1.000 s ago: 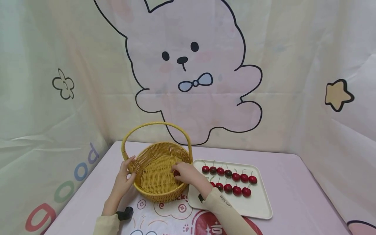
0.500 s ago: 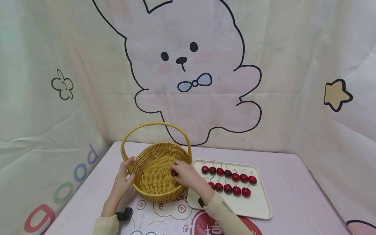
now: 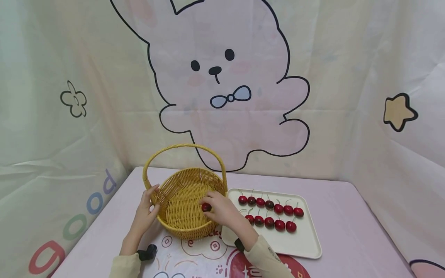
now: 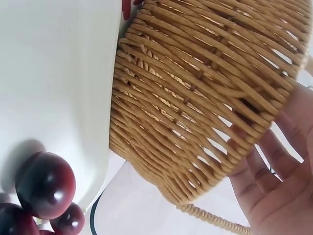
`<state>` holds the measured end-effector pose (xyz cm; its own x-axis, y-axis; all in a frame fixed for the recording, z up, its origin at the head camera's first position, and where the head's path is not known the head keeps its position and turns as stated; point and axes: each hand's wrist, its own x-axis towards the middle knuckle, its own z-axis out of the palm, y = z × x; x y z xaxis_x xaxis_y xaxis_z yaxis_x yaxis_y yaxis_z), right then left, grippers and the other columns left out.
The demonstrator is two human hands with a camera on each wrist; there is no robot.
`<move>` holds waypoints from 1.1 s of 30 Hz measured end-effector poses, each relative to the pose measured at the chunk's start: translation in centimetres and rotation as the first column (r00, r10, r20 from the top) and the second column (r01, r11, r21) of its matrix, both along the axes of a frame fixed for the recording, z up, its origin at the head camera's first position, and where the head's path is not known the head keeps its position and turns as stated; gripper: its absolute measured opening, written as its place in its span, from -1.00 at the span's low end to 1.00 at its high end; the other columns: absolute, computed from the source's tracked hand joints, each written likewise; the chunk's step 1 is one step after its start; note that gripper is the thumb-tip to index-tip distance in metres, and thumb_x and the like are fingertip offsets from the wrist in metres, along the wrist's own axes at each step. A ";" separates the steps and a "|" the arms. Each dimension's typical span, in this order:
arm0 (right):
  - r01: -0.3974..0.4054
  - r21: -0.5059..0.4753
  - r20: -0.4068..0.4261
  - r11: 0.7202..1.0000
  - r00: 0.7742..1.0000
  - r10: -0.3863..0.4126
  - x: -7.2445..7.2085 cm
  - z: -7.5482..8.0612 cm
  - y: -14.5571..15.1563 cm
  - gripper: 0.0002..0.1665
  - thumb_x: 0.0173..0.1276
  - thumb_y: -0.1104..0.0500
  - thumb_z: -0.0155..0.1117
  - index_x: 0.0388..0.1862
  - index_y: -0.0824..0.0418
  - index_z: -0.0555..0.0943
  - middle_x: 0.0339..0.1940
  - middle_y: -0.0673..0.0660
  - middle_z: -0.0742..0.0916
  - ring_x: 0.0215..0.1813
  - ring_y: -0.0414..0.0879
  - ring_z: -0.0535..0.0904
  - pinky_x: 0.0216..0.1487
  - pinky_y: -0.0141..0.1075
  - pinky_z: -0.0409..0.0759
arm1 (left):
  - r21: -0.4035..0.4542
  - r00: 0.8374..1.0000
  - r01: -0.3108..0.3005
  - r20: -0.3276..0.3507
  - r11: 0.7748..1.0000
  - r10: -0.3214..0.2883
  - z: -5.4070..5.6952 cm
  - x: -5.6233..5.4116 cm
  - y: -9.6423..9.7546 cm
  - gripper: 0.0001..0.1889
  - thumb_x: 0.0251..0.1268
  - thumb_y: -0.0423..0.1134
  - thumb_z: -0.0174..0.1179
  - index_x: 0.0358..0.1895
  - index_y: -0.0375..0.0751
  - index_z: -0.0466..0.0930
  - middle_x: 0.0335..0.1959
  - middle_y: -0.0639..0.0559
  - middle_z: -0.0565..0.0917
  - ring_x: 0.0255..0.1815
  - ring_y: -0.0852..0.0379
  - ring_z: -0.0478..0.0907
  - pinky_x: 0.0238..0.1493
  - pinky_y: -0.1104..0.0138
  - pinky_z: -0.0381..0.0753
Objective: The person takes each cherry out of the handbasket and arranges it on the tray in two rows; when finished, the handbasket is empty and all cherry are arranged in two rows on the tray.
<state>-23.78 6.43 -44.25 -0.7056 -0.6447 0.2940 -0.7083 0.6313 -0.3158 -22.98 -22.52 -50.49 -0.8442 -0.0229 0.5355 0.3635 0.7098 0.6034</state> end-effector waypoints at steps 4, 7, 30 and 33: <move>0.018 -0.052 0.034 0.998 0.999 -0.016 0.4 0.2 0.6 -0.65 0.15 0.15 0.35 -0.04 0.04 0.61 -0.10 -0.05 0.60 -0.07 -0.18 0.51 -0.09 -0.28 0.55 | -0.001 1.000 -0.003 -0.002 1.000 0.003 0.1 0.0 0.0 -0.26 0.09 -0.52 0.02 0.34 0.20 0.15 0.08 -0.09 0.36 -0.27 0.08 0.42 -0.26 0.19 0.51; 0.021 -0.085 0.046 0.996 0.999 -0.017 0.8 0.4 1.0 -0.65 0.14 0.16 0.35 -0.04 0.03 0.61 -0.11 -0.06 0.59 -0.09 -0.18 0.52 -0.13 -0.29 0.55 | 0.002 1.000 0.001 -0.008 1.000 -0.001 0.1 -0.1 0.0 -0.26 0.08 -0.52 0.02 0.34 0.18 0.16 0.07 -0.10 0.36 -0.27 0.09 0.42 -0.26 0.20 0.51; 0.130 -0.237 0.021 0.963 0.991 -0.129 2.0 0.7 6.5 -0.57 0.05 0.21 0.43 -0.03 0.08 0.61 -0.16 -0.06 0.58 -0.20 -0.18 0.51 -0.23 -0.27 0.58 | 0.001 1.000 -0.001 -0.001 1.000 0.001 -0.1 -0.1 0.0 -0.26 0.09 -0.51 0.02 0.34 0.21 0.16 0.06 -0.08 0.36 -0.25 0.09 0.45 -0.25 0.19 0.53; 0.166 -0.227 0.010 0.960 0.986 -0.168 2.1 0.8 7.4 -0.56 0.04 0.21 0.43 -0.04 0.06 0.61 -0.15 -0.08 0.58 -0.20 -0.19 0.53 -0.23 -0.25 0.58 | 0.008 1.000 0.006 -0.002 1.000 -0.006 0.0 -0.1 0.0 -0.26 0.10 -0.51 0.03 0.35 0.20 0.16 0.07 -0.08 0.36 -0.24 0.08 0.45 -0.24 0.16 0.53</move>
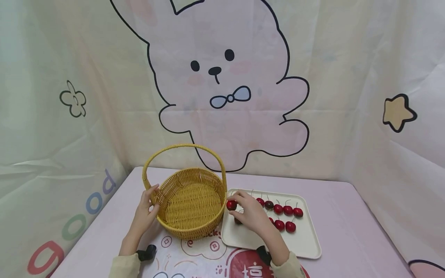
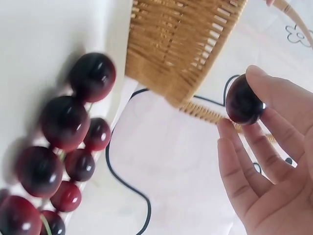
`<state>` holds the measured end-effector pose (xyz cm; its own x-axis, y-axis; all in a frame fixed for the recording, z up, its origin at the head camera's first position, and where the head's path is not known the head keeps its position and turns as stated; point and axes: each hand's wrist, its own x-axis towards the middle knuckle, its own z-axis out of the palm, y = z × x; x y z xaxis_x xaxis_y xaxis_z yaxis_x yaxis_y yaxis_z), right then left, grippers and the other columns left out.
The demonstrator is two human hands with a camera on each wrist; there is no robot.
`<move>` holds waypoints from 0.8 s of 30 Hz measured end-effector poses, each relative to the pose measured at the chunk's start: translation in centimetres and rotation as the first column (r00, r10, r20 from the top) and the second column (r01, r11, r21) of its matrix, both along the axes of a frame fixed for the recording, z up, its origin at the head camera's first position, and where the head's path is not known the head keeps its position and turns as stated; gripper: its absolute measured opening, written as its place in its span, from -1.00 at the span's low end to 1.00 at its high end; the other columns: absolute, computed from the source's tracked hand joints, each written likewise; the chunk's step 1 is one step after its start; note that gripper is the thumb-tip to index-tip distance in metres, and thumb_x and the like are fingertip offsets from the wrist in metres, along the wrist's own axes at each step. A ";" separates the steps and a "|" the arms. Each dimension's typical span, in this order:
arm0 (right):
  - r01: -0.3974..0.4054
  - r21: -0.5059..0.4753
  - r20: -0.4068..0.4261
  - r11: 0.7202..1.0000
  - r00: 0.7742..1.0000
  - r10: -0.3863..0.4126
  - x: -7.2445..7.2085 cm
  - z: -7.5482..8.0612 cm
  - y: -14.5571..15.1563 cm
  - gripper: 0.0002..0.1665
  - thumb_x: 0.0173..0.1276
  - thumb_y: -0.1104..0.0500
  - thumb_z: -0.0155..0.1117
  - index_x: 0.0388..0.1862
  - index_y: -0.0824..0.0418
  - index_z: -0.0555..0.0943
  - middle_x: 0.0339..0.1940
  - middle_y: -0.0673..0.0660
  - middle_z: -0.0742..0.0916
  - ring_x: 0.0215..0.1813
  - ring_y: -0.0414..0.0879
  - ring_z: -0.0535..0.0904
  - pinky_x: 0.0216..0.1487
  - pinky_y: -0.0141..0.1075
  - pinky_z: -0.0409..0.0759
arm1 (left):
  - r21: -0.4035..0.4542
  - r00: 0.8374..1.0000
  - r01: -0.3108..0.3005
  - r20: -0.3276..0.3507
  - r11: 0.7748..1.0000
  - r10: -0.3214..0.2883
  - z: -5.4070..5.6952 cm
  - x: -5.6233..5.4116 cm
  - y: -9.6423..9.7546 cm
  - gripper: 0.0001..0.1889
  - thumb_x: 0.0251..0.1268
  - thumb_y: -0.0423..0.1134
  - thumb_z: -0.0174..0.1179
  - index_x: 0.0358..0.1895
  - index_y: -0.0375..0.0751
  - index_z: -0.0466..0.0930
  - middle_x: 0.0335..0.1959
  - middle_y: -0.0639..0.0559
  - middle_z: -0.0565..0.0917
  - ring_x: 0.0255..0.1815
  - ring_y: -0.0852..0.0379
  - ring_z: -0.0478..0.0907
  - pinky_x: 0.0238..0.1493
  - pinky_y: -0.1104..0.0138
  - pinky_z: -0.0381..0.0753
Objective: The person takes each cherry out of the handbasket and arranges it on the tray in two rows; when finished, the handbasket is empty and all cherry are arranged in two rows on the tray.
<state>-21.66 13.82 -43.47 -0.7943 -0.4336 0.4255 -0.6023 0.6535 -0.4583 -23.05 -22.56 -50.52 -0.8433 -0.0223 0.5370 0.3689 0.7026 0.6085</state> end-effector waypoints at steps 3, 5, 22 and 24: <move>0.027 -0.001 -0.002 1.000 1.000 -0.027 0.1 -0.1 0.9 -0.56 0.02 0.22 0.45 -0.06 0.05 0.61 -0.14 -0.07 0.59 -0.22 -0.19 0.56 -0.24 -0.27 0.59 | 0.008 1.000 0.009 -0.004 1.000 -0.009 0.1 0.0 0.0 -0.26 0.10 -0.52 0.03 0.35 0.19 0.16 0.08 -0.09 0.35 -0.24 0.05 0.46 -0.23 0.12 0.54; 0.038 -0.005 0.007 0.999 0.999 -0.038 0.2 -0.3 1.5 -0.56 0.01 0.22 0.45 -0.07 0.06 0.61 -0.14 -0.07 0.59 -0.24 -0.20 0.56 -0.26 -0.28 0.59 | 0.008 1.000 0.016 -0.010 1.000 -0.016 0.0 0.0 -0.1 -0.26 0.09 -0.52 0.03 0.35 0.16 0.16 0.07 -0.11 0.35 -0.24 0.04 0.46 -0.23 0.10 0.54; 0.134 -0.006 -0.019 0.991 0.991 -0.134 1.1 -1.4 7.1 -0.54 -0.07 0.33 0.48 -0.12 0.10 0.62 -0.18 -0.04 0.57 -0.34 -0.21 0.50 -0.36 -0.34 0.57 | 0.018 1.000 0.018 -0.010 1.000 -0.018 0.1 0.2 -0.1 -0.29 0.08 -0.53 0.04 0.34 0.06 0.20 0.08 -0.14 0.36 -0.20 0.01 0.48 -0.20 0.09 0.55; 0.146 -0.008 -0.018 0.989 0.989 -0.146 1.2 -1.5 7.8 -0.53 -0.07 0.34 0.47 -0.13 0.09 0.62 -0.19 -0.04 0.57 -0.34 -0.19 0.47 -0.36 -0.34 0.57 | 0.016 1.000 0.019 -0.012 1.000 -0.018 0.1 0.1 -0.1 -0.28 0.08 -0.53 0.04 0.34 0.09 0.19 0.08 -0.13 0.36 -0.19 0.00 0.49 -0.19 0.09 0.55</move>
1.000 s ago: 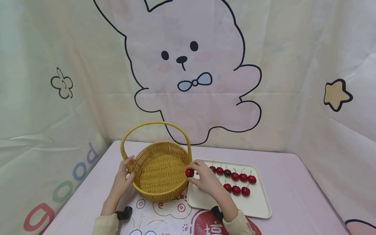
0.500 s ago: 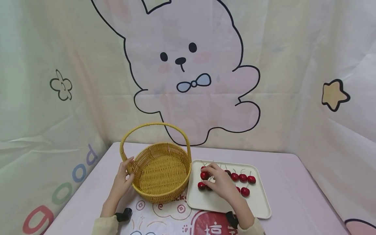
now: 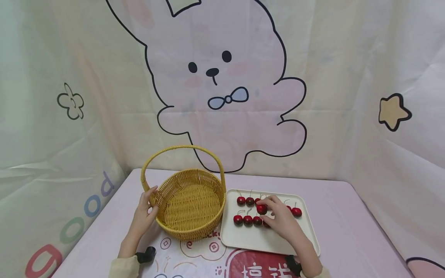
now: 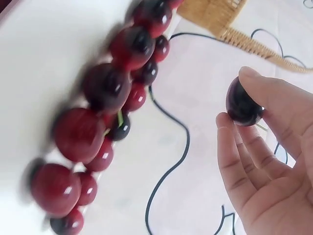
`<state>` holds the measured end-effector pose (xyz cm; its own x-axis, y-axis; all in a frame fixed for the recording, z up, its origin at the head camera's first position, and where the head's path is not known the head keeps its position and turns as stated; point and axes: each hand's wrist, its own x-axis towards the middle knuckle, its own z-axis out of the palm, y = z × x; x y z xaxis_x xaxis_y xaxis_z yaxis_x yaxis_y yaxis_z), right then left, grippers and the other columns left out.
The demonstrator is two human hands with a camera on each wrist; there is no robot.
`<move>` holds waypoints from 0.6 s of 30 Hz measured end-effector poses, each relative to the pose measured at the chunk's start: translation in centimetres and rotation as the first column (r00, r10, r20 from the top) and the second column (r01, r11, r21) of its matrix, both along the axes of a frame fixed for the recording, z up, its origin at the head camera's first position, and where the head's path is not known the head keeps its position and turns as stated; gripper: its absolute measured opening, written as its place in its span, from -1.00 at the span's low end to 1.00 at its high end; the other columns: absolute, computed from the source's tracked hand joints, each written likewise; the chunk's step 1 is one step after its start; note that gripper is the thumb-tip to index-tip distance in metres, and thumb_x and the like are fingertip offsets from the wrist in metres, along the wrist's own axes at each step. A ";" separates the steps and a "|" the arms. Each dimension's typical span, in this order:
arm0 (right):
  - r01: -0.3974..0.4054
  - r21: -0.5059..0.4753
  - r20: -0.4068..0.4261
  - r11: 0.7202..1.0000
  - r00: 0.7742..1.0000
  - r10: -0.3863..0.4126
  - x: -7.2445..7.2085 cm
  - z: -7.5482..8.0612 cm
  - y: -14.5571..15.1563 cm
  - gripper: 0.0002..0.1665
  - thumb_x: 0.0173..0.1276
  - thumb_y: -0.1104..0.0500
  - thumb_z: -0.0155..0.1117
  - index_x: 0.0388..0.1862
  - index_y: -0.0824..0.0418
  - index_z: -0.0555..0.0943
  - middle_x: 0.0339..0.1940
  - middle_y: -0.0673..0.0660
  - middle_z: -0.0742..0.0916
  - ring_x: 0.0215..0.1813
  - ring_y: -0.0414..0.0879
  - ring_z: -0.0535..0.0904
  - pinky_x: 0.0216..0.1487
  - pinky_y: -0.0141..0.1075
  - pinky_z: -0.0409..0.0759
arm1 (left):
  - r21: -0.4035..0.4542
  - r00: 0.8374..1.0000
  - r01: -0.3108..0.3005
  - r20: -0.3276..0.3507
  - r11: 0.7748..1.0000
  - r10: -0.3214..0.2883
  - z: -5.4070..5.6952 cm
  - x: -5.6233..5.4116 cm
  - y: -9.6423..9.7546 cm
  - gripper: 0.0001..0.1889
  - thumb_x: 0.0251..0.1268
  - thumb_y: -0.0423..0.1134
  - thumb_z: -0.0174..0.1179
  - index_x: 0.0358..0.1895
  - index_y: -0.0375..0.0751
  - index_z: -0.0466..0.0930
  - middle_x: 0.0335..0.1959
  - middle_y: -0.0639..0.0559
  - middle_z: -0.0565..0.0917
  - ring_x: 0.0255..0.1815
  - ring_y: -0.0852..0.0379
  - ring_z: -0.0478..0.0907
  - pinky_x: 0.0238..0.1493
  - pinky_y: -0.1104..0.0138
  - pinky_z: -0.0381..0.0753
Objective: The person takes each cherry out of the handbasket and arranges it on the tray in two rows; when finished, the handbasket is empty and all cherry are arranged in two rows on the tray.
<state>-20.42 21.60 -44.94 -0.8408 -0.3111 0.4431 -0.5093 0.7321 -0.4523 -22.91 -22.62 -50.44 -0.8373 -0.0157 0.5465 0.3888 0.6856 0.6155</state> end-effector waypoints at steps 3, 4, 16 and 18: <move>0.009 -0.002 -0.002 1.000 1.000 -0.009 0.2 -0.2 1.0 -0.51 -0.08 0.37 0.47 -0.12 0.07 0.61 -0.20 -0.04 0.57 -0.34 -0.17 0.47 -0.37 -0.35 0.56 | -0.003 1.000 0.000 -0.002 1.000 0.000 0.0 0.0 0.0 -0.28 0.09 -0.53 0.04 0.34 0.12 0.18 0.09 -0.12 0.36 -0.18 -0.01 0.49 -0.19 0.09 0.54; 0.014 -0.001 -0.005 1.000 1.000 -0.014 0.3 -0.2 1.4 -0.51 -0.09 0.37 0.47 -0.12 0.06 0.61 -0.20 -0.04 0.57 -0.34 -0.18 0.48 -0.38 -0.36 0.56 | -0.002 1.000 -0.001 -0.002 1.000 0.001 0.1 0.0 0.0 -0.27 0.09 -0.53 0.04 0.34 0.12 0.18 0.09 -0.12 0.36 -0.17 -0.02 0.49 -0.18 0.09 0.54; 0.070 0.013 0.002 0.997 0.998 -0.070 1.0 -0.9 4.7 -0.50 -0.09 0.43 0.43 -0.10 0.19 0.61 -0.20 0.02 0.58 -0.31 -0.17 0.54 -0.33 -0.30 0.62 | 0.001 1.000 0.000 0.003 1.000 0.000 0.0 0.0 0.0 -0.25 0.10 -0.52 0.03 0.35 0.20 0.16 0.10 -0.12 0.36 -0.15 -0.01 0.50 -0.17 0.07 0.55; 0.080 0.016 0.000 0.997 0.997 -0.080 1.1 -1.0 5.1 -0.50 -0.09 0.43 0.43 -0.09 0.19 0.61 -0.22 0.01 0.57 -0.31 -0.17 0.53 -0.34 -0.30 0.62 | 0.000 1.000 -0.001 -0.001 1.000 0.001 0.1 0.0 0.0 -0.25 0.09 -0.53 0.03 0.35 0.20 0.16 0.10 -0.12 0.36 -0.15 -0.01 0.50 -0.17 0.07 0.55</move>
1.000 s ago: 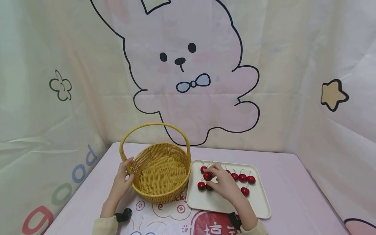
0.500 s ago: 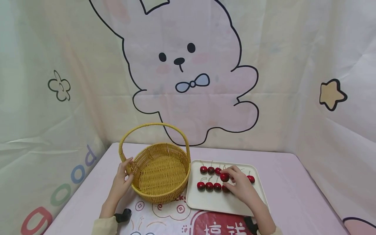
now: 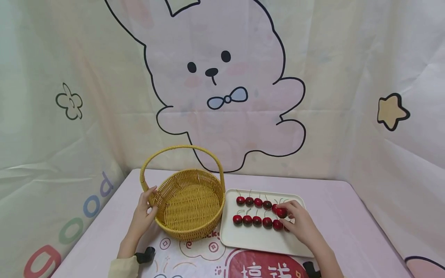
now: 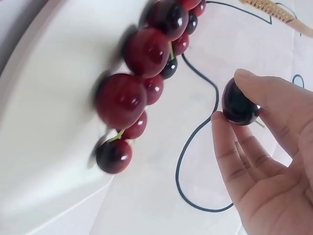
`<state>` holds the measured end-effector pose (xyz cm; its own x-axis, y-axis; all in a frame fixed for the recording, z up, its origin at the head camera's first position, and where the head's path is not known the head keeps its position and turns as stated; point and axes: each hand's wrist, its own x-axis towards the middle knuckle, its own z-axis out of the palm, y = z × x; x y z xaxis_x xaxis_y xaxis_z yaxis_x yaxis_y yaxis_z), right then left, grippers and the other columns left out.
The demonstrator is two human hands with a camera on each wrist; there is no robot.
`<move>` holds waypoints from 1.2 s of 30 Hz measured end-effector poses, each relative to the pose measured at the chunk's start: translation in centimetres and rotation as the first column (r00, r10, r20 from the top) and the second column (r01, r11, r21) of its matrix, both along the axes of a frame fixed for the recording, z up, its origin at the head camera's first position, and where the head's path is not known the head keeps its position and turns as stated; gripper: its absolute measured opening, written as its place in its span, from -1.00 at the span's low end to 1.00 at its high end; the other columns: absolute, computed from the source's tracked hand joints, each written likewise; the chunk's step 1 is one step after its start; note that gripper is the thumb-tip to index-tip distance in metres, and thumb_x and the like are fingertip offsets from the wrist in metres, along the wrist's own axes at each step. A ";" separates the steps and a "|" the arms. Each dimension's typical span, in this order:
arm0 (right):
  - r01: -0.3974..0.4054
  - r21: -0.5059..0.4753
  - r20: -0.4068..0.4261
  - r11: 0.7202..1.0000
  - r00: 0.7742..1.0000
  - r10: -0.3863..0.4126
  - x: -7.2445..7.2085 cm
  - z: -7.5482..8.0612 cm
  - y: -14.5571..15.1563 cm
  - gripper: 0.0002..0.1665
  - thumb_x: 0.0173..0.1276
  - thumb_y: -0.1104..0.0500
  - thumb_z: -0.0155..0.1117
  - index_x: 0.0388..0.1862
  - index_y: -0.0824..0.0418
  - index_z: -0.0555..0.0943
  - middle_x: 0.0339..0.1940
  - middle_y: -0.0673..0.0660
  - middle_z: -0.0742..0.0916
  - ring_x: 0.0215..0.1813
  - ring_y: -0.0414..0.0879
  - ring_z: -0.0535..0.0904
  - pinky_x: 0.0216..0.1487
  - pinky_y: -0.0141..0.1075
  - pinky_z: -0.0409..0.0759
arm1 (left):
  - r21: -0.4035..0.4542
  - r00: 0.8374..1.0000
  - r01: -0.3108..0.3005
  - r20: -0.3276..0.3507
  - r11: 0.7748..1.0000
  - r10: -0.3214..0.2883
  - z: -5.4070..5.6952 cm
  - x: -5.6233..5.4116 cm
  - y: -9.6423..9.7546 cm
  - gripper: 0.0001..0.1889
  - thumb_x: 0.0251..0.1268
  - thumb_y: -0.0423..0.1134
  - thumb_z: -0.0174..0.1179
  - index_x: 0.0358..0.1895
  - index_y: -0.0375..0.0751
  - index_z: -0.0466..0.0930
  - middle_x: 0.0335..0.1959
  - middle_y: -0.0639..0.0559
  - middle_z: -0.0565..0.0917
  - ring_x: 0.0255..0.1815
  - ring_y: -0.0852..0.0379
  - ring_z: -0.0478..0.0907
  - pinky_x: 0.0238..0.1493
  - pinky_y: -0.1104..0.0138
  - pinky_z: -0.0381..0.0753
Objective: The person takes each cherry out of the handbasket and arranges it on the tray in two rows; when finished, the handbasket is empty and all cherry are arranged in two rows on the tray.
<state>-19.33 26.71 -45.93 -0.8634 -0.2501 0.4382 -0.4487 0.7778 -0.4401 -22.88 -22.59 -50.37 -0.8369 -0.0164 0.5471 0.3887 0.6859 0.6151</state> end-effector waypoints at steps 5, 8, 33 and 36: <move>0.029 0.021 -0.007 0.999 1.000 -0.029 0.3 -0.2 1.0 -0.51 -0.09 0.38 0.46 -0.10 0.19 0.61 -0.25 0.00 0.58 -0.34 -0.22 0.52 -0.39 -0.33 0.59 | -0.006 1.000 0.000 -0.005 1.000 0.000 0.0 0.0 0.0 -0.25 0.09 -0.53 0.04 0.35 0.19 0.16 0.11 -0.12 0.36 -0.14 -0.01 0.51 -0.17 0.06 0.55; 0.051 0.041 0.008 0.998 0.999 -0.051 0.5 -0.2 1.6 -0.52 -0.08 0.34 0.47 -0.10 0.17 0.61 -0.23 0.00 0.59 -0.33 -0.24 0.51 -0.40 -0.35 0.56 | -0.003 1.000 0.002 -0.002 1.000 -0.002 0.0 0.0 0.0 -0.25 0.09 -0.53 0.04 0.34 0.20 0.16 0.09 -0.12 0.36 -0.17 -0.01 0.50 -0.19 0.06 0.55; 0.076 0.104 0.290 0.992 0.951 -0.104 0.5 -1.2 5.6 -0.60 -0.03 0.28 0.43 -0.14 0.27 0.62 -0.19 0.18 0.69 -0.27 -0.02 0.58 -0.35 -0.25 0.52 | 0.004 1.000 0.014 0.011 1.000 -0.014 -0.3 -0.2 -0.2 -0.23 0.11 -0.52 0.02 0.36 0.24 0.12 0.08 -0.13 0.35 -0.05 -0.09 0.51 -0.11 0.02 0.56; 0.070 0.105 0.300 0.992 0.949 -0.098 0.5 -1.4 5.8 -0.60 -0.04 0.28 0.44 -0.14 0.29 0.62 -0.24 0.15 0.69 -0.31 -0.05 0.57 -0.39 -0.30 0.51 | 0.004 1.000 0.019 0.010 1.000 -0.019 -0.3 -0.3 -0.3 -0.24 0.11 -0.52 0.01 0.37 0.21 0.11 0.09 -0.14 0.34 -0.04 -0.11 0.51 -0.11 -0.01 0.56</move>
